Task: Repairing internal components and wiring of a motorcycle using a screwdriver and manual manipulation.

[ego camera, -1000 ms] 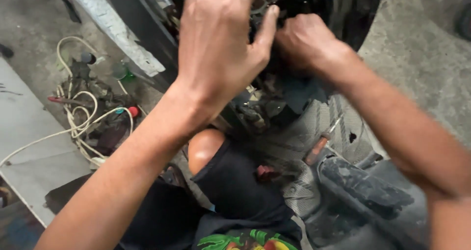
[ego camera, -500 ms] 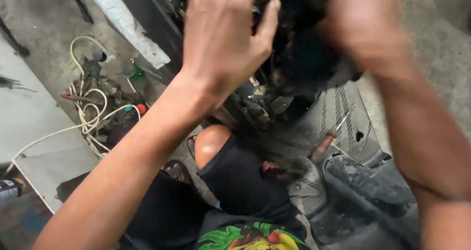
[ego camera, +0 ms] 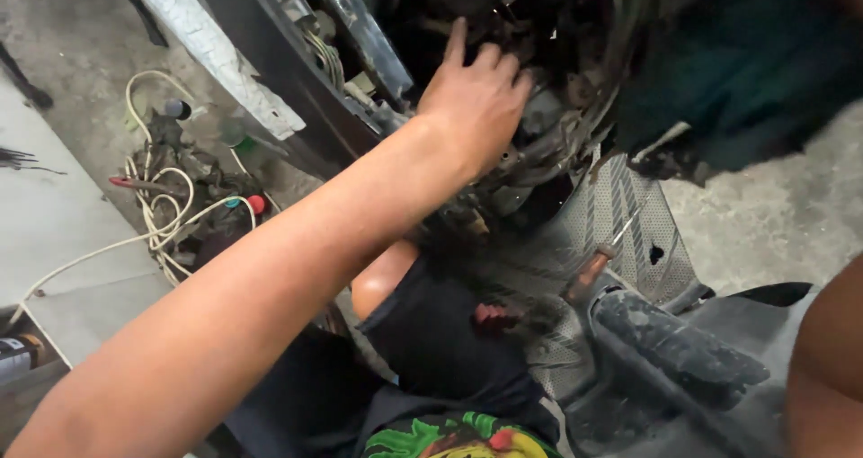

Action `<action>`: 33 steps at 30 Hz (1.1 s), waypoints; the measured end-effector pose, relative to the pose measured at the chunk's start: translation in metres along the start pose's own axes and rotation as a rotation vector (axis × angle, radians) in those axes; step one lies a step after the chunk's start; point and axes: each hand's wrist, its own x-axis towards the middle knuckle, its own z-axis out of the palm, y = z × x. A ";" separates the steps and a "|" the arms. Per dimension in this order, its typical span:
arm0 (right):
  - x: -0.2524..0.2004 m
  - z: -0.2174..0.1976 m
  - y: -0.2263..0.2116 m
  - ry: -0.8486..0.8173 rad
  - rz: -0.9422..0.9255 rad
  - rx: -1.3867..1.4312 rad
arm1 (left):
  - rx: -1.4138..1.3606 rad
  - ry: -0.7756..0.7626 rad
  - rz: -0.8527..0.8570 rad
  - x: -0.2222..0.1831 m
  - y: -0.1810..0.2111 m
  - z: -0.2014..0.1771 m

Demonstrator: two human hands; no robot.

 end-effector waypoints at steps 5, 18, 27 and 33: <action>0.041 0.033 -0.062 -0.004 0.119 -0.397 | 0.097 0.159 0.092 -0.017 -0.002 -0.032; 0.080 0.109 -0.135 -0.407 -0.457 -0.035 | 0.097 0.080 0.102 -0.064 -0.002 -0.064; 0.082 0.126 -0.141 -0.415 -0.124 -0.180 | 0.067 0.104 0.107 -0.061 -0.004 -0.057; 0.100 0.062 -0.131 -0.782 -0.313 0.000 | 0.041 -0.007 0.130 -0.062 -0.005 -0.065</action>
